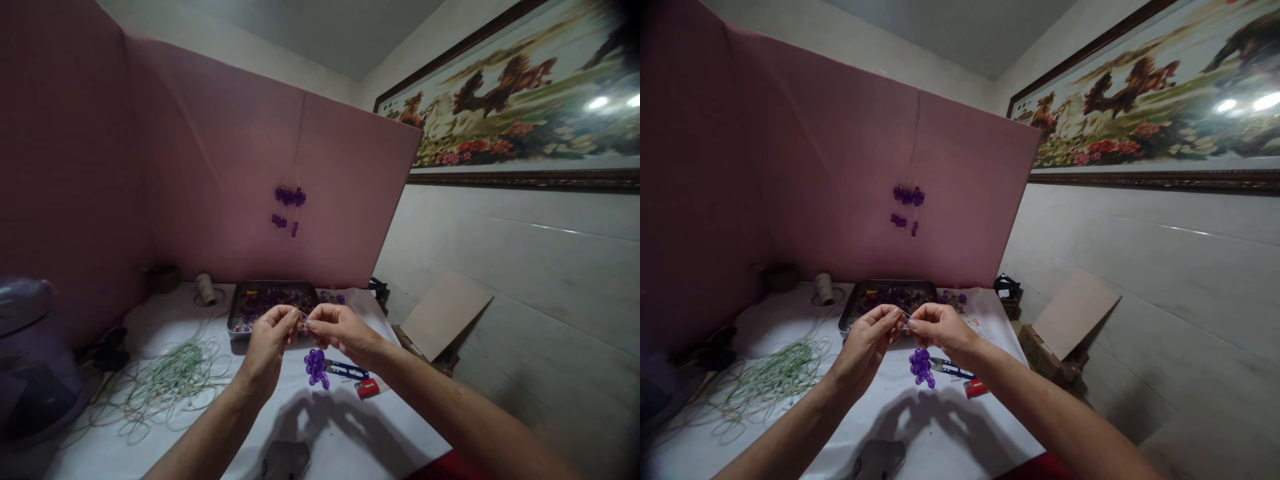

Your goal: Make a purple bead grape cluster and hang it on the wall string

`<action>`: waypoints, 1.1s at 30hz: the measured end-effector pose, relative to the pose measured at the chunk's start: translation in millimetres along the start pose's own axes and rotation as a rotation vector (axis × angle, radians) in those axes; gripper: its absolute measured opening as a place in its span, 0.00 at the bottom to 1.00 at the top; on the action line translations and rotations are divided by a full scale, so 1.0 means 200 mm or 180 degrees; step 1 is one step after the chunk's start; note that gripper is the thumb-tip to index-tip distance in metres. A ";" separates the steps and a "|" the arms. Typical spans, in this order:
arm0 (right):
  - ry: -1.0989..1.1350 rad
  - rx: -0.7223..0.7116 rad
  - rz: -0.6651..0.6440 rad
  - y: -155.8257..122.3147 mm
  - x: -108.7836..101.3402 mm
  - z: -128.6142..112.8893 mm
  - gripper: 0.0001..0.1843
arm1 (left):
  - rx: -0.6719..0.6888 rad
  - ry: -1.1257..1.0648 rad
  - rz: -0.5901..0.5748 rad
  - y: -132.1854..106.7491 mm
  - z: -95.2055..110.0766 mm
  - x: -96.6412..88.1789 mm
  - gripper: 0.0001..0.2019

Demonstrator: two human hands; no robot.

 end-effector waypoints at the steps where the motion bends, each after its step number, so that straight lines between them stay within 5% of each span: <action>1: 0.0180 0.0015 0.0000 0.00 0.00 0.00 0.19 | -0.0036 -0.0049 0.0027 0.00 0.00 0.00 0.15; 12: 0.0449 0.0089 0.0029 -0.01 0.05 0.00 0.21 | -0.0116 0.0017 0.0301 0.00 -0.02 -0.01 0.19; 17: 0.0237 -0.0195 0.0315 0.03 0.04 -0.09 0.19 | -0.0093 0.0302 0.0571 -0.02 -0.15 -0.07 0.19; 21: -0.0036 -0.0641 0.0770 0.12 0.00 -0.24 0.17 | 0.0050 0.1076 0.0363 -0.11 -0.32 -0.12 0.15; 26: -0.0405 -0.1177 0.1705 0.32 -0.10 -0.52 0.09 | -0.0010 0.1372 -0.0476 -0.22 -0.45 -0.11 0.08; 33: -0.0383 -0.1563 0.2509 0.58 -0.23 -0.96 0.12 | 0.0059 0.1977 -0.0503 -0.21 -0.51 -0.12 0.04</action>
Point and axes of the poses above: each hand's wrist, its own y-axis towards the middle knuckle, its own x-axis out of the palm, z = x × y, the point moved 1 cm from there along y, towards the middle knuckle, and after that the axes turned 13 degrees about x, right-handed, at the moved point
